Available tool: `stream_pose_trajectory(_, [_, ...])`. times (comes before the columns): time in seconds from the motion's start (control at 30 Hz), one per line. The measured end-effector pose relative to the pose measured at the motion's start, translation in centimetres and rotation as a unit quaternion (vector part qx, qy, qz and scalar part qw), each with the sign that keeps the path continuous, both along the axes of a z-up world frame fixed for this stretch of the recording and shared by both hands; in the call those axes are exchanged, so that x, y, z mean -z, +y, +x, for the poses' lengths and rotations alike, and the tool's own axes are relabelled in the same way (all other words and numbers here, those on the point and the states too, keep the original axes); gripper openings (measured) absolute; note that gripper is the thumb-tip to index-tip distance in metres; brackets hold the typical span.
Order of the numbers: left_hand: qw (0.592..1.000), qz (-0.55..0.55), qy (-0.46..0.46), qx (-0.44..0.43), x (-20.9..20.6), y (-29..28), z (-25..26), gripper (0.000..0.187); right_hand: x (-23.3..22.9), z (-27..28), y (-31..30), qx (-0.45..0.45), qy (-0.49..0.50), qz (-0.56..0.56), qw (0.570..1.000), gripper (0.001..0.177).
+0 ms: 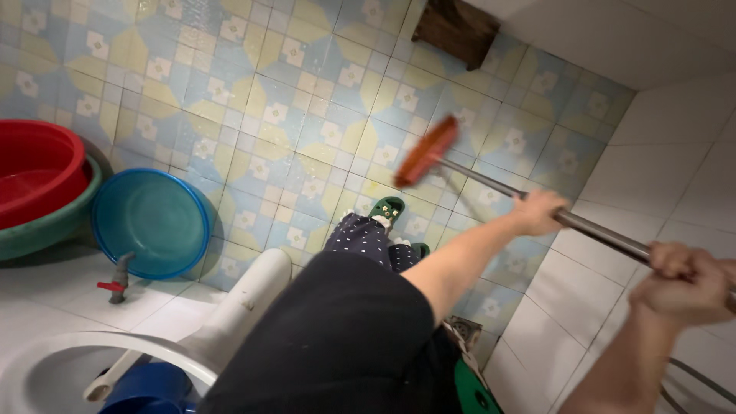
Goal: The person uses a long-handled squeegee to scrub and move water across the tiled floor, moving several plastic basins aside to reach different areas.
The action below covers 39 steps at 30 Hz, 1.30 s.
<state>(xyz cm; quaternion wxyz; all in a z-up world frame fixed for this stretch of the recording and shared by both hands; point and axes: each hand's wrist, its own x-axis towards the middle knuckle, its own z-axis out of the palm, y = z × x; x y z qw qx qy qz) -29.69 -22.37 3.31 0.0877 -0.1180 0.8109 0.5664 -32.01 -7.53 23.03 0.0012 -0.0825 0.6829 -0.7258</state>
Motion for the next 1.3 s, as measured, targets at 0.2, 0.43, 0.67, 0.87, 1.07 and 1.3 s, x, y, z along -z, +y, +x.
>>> stream_pose_trajectory(0.2, [0.985, 0.023, -0.009, 0.168, -4.2, 0.9, -2.2, 0.039, -2.4, 0.7, 2.5, -0.001, 0.040, 0.098, 0.994, 0.040])
stream_pose_trajectory(0.43, [0.986, -0.101, 0.002, 0.131, -1.2, -11.5, 5.5, 0.032, 4.1, 2.8, -5.5, 0.022, -0.010, -0.111, 0.994, 0.023])
stream_pose_trajectory(0.67, [0.974, -0.186, -0.126, -0.025, 4.9, -21.6, 14.9, 0.030, 8.5, 11.8, -16.8, -0.082, -0.067, -0.084, 0.991, 0.019])
stream_pose_trajectory(0.87, [0.983, -0.149, -0.104, -0.023, 4.4, -10.9, 10.4, 0.039, 6.1, 7.6, -7.2, -0.054, -0.025, -0.071, 0.996, 0.022])
stream_pose_trajectory(1.07, [0.997, -0.077, 0.002, 0.009, 2.4, 7.6, 1.3, 0.037, 1.4, 3.5, 7.8, 0.041, 0.029, -0.061, 0.997, 0.037])
stream_pose_trajectory(1.3, [0.993, -0.022, -0.032, 0.107, -1.2, 12.2, 3.4, 0.029, 1.0, 6.7, 13.4, 0.074, 0.052, -0.051, 0.995, 0.026])
